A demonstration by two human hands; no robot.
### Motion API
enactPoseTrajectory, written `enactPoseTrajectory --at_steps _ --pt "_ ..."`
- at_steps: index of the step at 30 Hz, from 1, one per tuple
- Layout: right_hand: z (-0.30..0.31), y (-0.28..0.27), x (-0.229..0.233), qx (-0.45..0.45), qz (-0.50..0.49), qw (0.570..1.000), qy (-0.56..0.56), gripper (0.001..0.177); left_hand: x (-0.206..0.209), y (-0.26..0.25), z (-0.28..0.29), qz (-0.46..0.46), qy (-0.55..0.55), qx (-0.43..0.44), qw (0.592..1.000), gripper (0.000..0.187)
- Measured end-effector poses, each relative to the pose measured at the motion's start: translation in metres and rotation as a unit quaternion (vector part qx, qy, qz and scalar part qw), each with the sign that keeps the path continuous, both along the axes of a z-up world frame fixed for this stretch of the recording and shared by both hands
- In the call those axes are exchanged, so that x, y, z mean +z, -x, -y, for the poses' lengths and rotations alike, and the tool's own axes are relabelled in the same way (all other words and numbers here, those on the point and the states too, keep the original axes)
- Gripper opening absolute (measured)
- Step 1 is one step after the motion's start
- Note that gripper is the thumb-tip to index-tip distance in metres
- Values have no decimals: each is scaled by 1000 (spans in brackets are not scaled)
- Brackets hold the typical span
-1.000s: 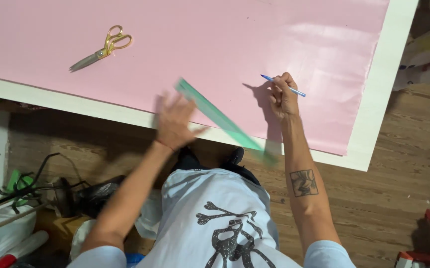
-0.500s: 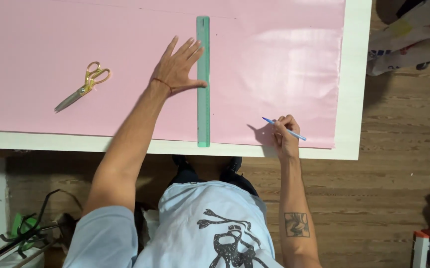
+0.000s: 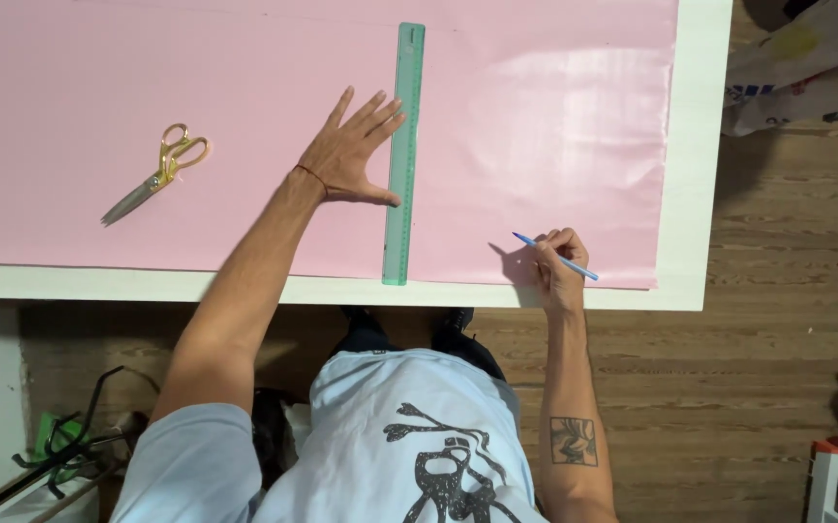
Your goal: Measure and mark straight lines on a roll of pink leather using a long ruler and a pen.
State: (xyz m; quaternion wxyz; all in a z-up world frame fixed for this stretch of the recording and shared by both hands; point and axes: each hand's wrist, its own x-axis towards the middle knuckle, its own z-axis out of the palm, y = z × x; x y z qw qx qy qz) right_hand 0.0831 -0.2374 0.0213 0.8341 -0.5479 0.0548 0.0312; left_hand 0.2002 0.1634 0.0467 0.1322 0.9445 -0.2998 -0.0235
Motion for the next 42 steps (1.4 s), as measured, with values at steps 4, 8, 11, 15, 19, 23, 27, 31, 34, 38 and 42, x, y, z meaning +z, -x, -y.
enactPoseTrajectory --at_steps 4,8,11,15,19,23,27,31,34,38,42 --pt "0 3 0 7 2 1000 -9 23 -11 1 -3 21 4 0 1000 144" --pt "-2 2 4 -1 -7 1000 14 22 -9 0 -2 17 19 1 1000 145" --pt "-1 2 0 7 5 1000 -1 21 -9 2 -3 17 21 2 1000 145" --pt "0 3 0 1 -13 1000 21 21 -10 2 -3 27 14 1 1000 145" --pt "-3 3 6 10 -10 1000 -1 22 -6 4 -1 17 22 7 1000 145" --pt "-2 1 3 1 -17 999 34 21 -7 2 -2 24 3 3 1000 145" --pt "-1 3 1 6 -12 1000 14 21 -9 3 0 16 -5 11 1000 147" --pt "2 2 -6 4 -13 1000 28 21 -11 1 0 17 -9 9 1000 147" --pt "0 3 -2 13 -4 1000 9 21 -8 2 0 15 -10 12 1000 146" --pt "-2 3 3 20 1 1000 -9 21 -7 2 1 12 -11 13 1000 146" --pt "-2 2 3 15 -14 1000 5 22 -10 1 -1 22 -8 8 1000 145"
